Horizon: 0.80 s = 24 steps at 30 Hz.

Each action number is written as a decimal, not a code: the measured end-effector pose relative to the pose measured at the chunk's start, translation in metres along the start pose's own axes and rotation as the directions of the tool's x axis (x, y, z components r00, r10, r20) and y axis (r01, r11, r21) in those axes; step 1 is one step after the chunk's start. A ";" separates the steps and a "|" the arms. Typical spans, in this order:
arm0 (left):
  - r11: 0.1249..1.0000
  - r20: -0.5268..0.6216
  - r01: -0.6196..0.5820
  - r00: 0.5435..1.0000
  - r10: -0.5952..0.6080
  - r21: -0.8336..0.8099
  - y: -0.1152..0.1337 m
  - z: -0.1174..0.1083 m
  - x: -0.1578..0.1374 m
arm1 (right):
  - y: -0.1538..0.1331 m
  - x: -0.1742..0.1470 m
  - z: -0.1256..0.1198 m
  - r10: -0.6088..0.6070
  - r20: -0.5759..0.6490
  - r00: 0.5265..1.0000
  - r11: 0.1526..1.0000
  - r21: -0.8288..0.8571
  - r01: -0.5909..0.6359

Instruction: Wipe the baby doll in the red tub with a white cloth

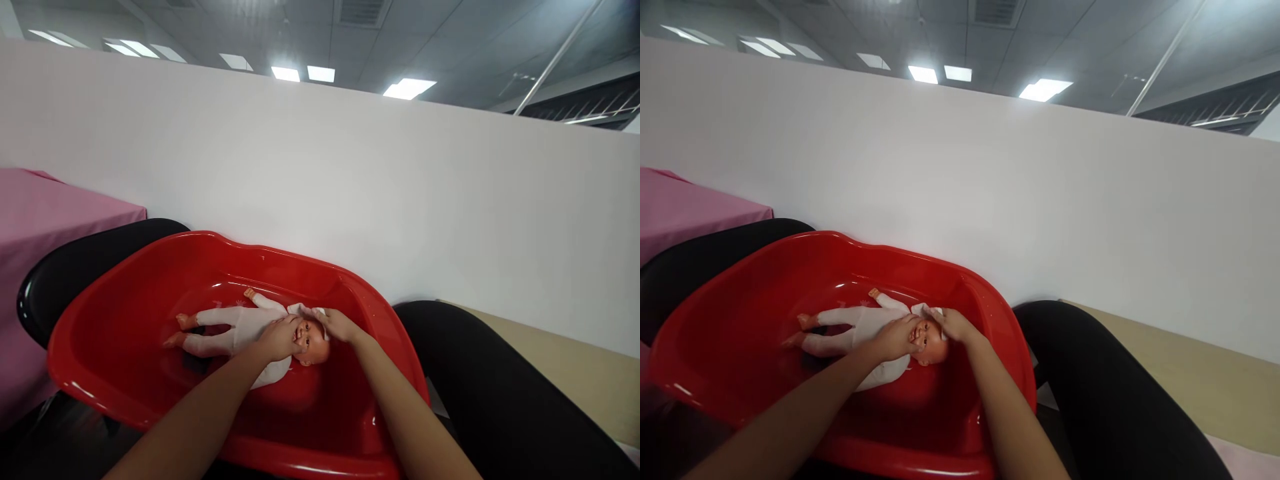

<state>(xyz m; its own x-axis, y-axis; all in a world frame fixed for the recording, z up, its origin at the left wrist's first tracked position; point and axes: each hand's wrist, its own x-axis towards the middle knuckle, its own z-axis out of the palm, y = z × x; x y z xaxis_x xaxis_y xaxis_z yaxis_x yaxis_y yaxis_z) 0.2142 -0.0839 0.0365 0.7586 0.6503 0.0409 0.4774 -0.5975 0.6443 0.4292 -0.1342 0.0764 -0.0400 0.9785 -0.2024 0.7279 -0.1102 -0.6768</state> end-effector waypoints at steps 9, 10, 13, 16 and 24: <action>1.000 -0.017 -0.024 1.000 0.024 -0.012 -0.003 0.000 -0.003 | 0.012 0.008 0.006 0.046 0.136 0.990 0.998 -0.056 -0.038; 1.000 -0.016 -0.024 1.000 0.024 -0.006 -0.004 0.000 -0.003 | 0.016 0.009 0.006 0.076 0.112 0.991 0.994 -0.087 -0.067; 1.000 -0.018 -0.005 1.000 0.005 0.009 -0.004 -0.002 -0.004 | 0.021 0.011 0.004 0.098 -0.007 0.995 0.991 -0.087 -0.098; 0.999 -0.016 0.036 0.999 -0.036 0.010 0.000 -0.007 -0.005 | 0.016 0.011 0.000 0.013 -0.115 0.993 1.000 0.012 -0.012; 0.999 -0.002 0.044 0.999 -0.044 0.001 0.005 -0.012 -0.007 | -0.004 0.004 -0.004 0.077 -0.311 0.947 0.988 0.153 -0.030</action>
<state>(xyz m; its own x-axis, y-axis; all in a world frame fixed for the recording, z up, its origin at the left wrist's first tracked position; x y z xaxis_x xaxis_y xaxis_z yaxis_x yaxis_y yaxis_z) 0.2063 -0.0865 0.0485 0.7356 0.6772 0.0140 0.5111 -0.5684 0.6447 0.4285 -0.1291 0.0812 0.2309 0.9727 -0.0239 0.6153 -0.1650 -0.7708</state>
